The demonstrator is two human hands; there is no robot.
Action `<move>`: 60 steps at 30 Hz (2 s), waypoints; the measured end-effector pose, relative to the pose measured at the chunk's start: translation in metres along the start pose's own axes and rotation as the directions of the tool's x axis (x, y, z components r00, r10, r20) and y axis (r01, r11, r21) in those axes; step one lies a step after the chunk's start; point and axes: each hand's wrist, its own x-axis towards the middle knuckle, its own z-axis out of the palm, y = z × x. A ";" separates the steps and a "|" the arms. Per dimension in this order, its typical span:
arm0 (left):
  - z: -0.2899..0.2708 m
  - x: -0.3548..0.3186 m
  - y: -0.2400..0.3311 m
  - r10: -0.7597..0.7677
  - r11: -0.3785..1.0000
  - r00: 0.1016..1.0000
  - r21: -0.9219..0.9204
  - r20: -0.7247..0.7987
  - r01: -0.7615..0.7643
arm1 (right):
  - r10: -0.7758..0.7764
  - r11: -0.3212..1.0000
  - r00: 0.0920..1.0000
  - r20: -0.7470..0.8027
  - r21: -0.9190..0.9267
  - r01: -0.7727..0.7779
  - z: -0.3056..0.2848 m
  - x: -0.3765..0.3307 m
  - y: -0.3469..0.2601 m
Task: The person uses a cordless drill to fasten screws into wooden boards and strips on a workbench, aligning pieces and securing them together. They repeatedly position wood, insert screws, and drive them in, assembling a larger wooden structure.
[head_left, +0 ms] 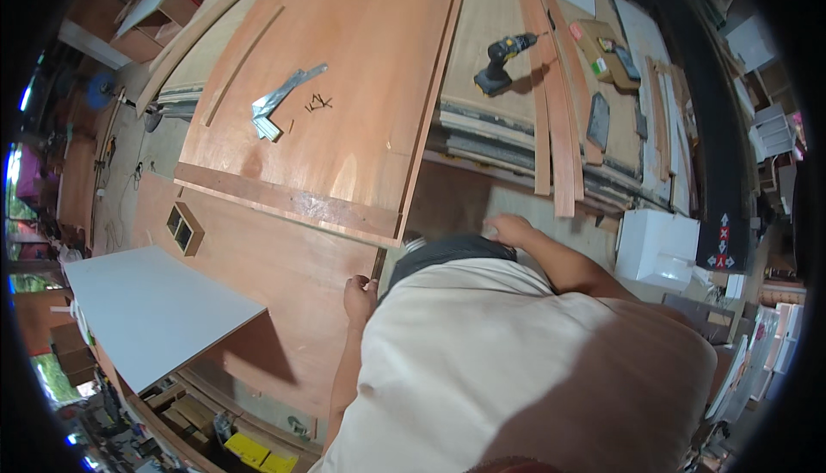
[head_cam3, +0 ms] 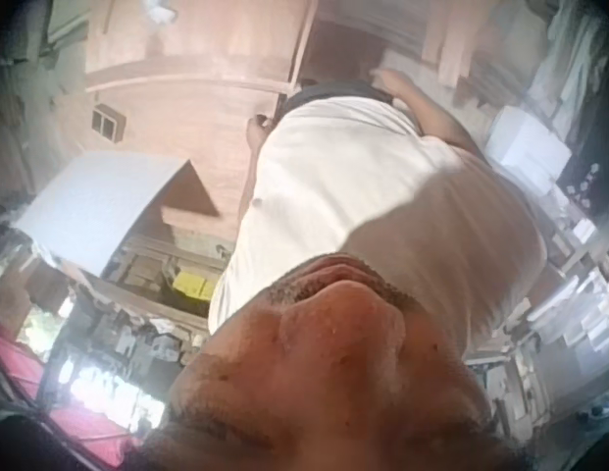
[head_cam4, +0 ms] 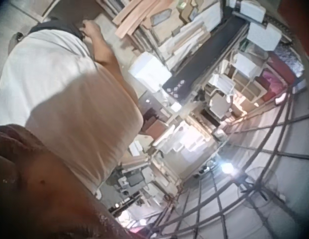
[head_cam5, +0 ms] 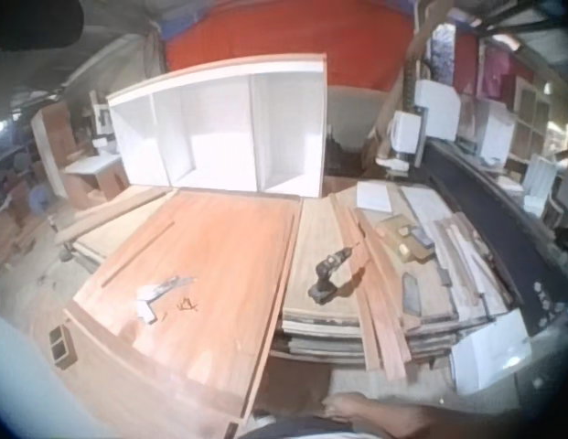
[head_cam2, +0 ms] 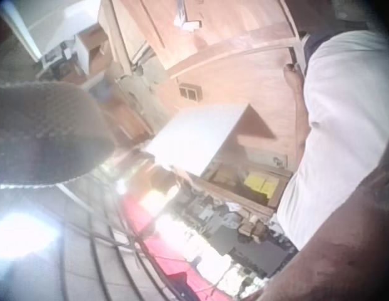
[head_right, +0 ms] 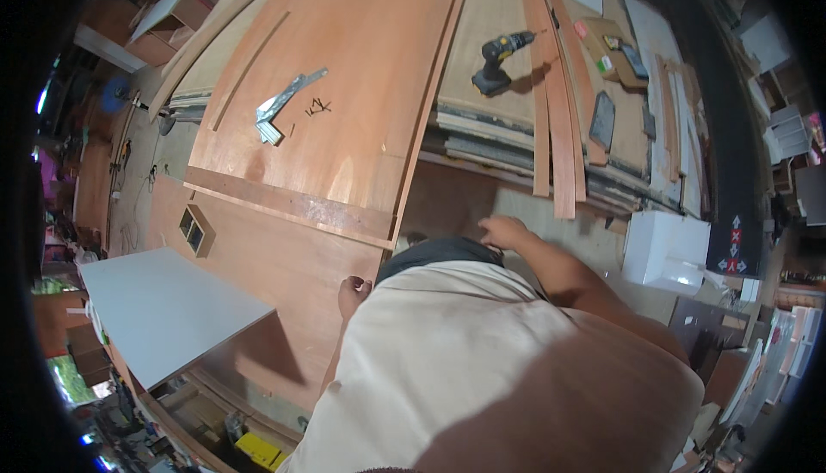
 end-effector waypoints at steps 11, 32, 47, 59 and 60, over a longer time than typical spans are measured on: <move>0.019 0.027 0.074 0.225 0.974 0.963 0.008 -0.147 -0.226 | -0.196 0.916 0.974 -0.115 -0.377 0.140 -0.129 0.048 -0.011; 0.045 0.140 0.185 -0.145 0.900 0.975 0.387 -0.170 0.202 | -0.462 0.425 0.886 0.038 -0.868 0.258 -0.351 0.397 -0.015; 0.045 0.140 0.177 -0.130 0.921 0.980 0.347 -0.151 0.176 | -0.716 0.267 0.629 0.303 -0.714 0.648 -0.382 0.462 0.011; 0.042 0.142 0.179 -0.164 0.917 0.981 0.351 -0.103 0.190 | -0.685 0.258 0.651 0.326 -0.727 0.636 -0.389 0.441 0.002; 0.044 0.142 0.178 -0.156 0.916 0.982 0.357 -0.108 0.185 | -0.685 0.263 0.654 0.321 -0.728 0.633 -0.389 0.439 0.003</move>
